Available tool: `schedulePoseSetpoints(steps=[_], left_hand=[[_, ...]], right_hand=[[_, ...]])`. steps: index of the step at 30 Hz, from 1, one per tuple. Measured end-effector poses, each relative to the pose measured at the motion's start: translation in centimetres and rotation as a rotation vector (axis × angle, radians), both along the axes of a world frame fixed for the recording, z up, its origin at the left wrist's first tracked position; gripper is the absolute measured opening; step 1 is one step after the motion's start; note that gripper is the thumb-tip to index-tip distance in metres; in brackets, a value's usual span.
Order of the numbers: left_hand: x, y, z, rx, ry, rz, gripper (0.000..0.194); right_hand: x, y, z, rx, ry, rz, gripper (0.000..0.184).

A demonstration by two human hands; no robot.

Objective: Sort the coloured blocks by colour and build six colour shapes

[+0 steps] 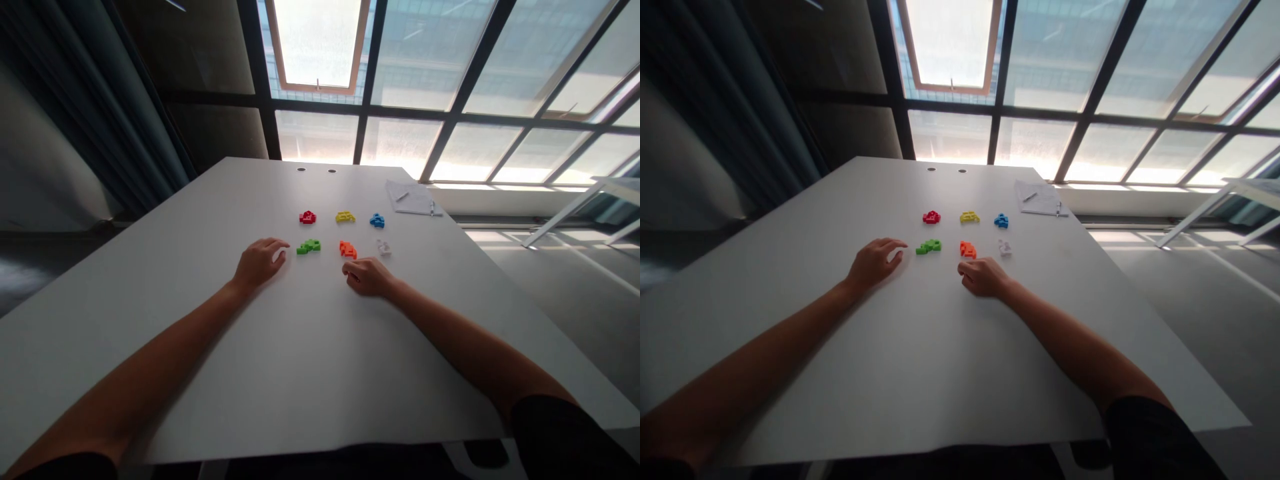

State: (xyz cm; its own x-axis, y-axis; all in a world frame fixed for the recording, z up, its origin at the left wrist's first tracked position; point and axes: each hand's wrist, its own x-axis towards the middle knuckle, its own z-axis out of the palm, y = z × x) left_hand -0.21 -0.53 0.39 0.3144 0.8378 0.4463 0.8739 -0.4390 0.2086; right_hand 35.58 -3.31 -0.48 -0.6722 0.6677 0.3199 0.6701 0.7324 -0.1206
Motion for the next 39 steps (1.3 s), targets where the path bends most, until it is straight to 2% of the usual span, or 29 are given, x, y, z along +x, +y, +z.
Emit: schedulePoseSetpoints(steps=[3,5,6,9,11,16,29,39], left_hand=[[1.1,-2.5,0.9,-0.032,-0.02,-0.152,0.037],[1.7,-4.5,0.7,-0.092,0.039,-0.292,0.044],[1.9,-5.4,0.3,-0.113,0.078,-0.342,0.053],[2.1,-7.6,-1.3,-0.207,0.212,-0.445,0.091],[2.0,-8.2,-2.3,-0.278,0.283,-0.477,0.102],[1.8,-8.2,-3.4,-0.285,0.318,-0.457,0.102],[2.4,-9.1,-2.1,-0.315,0.377,-0.423,0.102],[2.4,-9.7,-2.3,-0.293,0.371,-0.42,0.102]], right_hand=[[-0.2,-1.6,0.9,0.004,0.055,0.023,0.029],[-0.1,-3.4,1.2,-0.006,0.101,0.011,0.037],[0.0,-4.4,1.2,-0.023,0.103,0.02,0.044],[0.8,-6.9,0.5,-0.134,0.007,0.055,0.084],[1.4,-7.8,-0.2,-0.225,-0.064,0.054,0.096],[1.7,-7.8,-1.2,-0.3,-0.128,0.035,0.095],[1.5,-8.1,-0.6,-0.313,-0.176,0.041,0.095],[1.7,-8.6,-0.8,-0.298,-0.165,0.042,0.089]])
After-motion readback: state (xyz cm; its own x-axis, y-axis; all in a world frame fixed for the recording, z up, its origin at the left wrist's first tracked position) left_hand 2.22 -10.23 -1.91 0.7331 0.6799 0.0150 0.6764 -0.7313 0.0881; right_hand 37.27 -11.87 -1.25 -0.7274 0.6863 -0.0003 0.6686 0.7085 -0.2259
